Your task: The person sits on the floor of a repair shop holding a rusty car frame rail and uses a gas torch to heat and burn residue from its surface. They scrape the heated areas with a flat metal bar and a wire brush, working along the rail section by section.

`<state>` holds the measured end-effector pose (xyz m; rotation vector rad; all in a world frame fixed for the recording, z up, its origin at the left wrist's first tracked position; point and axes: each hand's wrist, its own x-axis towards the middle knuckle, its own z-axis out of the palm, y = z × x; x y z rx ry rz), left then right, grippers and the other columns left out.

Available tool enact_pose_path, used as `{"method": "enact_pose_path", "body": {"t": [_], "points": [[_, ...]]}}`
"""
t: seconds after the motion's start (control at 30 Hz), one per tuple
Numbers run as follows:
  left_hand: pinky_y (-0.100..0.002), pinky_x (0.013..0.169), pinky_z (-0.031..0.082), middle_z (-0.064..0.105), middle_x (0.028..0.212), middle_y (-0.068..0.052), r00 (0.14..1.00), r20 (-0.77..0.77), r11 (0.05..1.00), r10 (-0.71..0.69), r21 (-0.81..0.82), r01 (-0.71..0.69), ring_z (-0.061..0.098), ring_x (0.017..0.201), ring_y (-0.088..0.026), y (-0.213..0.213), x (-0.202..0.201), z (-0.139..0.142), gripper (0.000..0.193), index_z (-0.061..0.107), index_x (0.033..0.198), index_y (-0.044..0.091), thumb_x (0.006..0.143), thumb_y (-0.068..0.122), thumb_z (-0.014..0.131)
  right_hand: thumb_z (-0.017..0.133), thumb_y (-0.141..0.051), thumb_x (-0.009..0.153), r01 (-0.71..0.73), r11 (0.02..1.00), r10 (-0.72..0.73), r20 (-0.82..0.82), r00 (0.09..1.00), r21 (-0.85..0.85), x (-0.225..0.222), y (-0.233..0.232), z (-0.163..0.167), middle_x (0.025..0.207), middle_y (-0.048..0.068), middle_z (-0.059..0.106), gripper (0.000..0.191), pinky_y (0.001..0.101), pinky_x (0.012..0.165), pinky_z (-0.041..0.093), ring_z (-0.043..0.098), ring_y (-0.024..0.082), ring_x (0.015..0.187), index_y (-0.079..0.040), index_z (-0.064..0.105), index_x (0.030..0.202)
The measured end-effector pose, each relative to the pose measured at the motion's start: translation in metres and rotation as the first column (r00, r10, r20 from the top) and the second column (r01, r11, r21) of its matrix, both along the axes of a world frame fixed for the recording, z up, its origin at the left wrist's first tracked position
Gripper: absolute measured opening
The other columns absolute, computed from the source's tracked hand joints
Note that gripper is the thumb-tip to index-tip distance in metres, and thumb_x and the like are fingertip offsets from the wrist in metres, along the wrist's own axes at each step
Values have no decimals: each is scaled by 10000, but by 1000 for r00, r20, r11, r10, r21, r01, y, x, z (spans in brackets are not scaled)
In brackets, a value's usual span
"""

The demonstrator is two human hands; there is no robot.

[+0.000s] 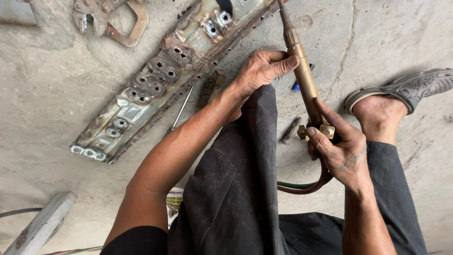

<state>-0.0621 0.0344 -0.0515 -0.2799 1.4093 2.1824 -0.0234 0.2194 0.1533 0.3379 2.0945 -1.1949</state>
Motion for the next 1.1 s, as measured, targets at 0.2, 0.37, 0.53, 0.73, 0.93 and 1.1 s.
{"method": "enact_pose_path", "body": {"t": [0.2,0.37,0.53,0.73,0.93,1.1], "points": [[-433,954,518,755,890,-19,1000,6,1000,3,4,-3,706,1011,-187,0,0,2,754,832,1000,83,757,779,673,680,-19,956,-14,1000,14,-11,1000,2,0,1,0,914,39,676,576,234,576,524,607,68,689,-21,535,1514],[-411,943,506,740,891,-7,1000,7,1000,16,24,-16,685,1001,-167,-1,0,3,751,828,1001,75,768,773,681,675,-3,954,1,1000,-1,0,1000,6,0,1,0,930,39,677,577,234,577,517,600,68,691,-18,539,1514],[-397,931,509,723,878,2,1000,-6,999,25,27,-25,681,984,-155,-1,-1,2,746,826,1000,75,774,771,680,655,18,942,-14,1000,14,-11,1000,6,-2,-1,0,956,46,687,582,235,576,532,613,67,694,-13,530,1510],[-456,953,536,734,895,-24,1000,19,1000,6,-4,-6,713,1020,-203,0,0,2,757,834,1001,86,747,781,674,632,38,936,-11,1000,11,0,1000,16,-3,-1,2,984,52,692,588,235,593,542,618,67,709,-11,531,1513],[-487,1012,493,796,966,-43,1000,19,1000,-2,4,2,714,1111,-239,0,0,3,783,824,1052,94,724,790,675,672,0,949,-20,1000,20,-15,1000,9,-1,-1,2,930,39,681,582,230,576,530,610,65,689,-25,530,1513],[-492,996,524,780,930,-49,1000,13,1000,-4,-15,4,727,1080,-242,0,1,2,776,834,1017,95,729,796,668,689,-24,955,-15,999,15,-12,1000,29,1,-1,2,873,33,670,578,228,564,513,598,66,675,-32,541,1514]]}}
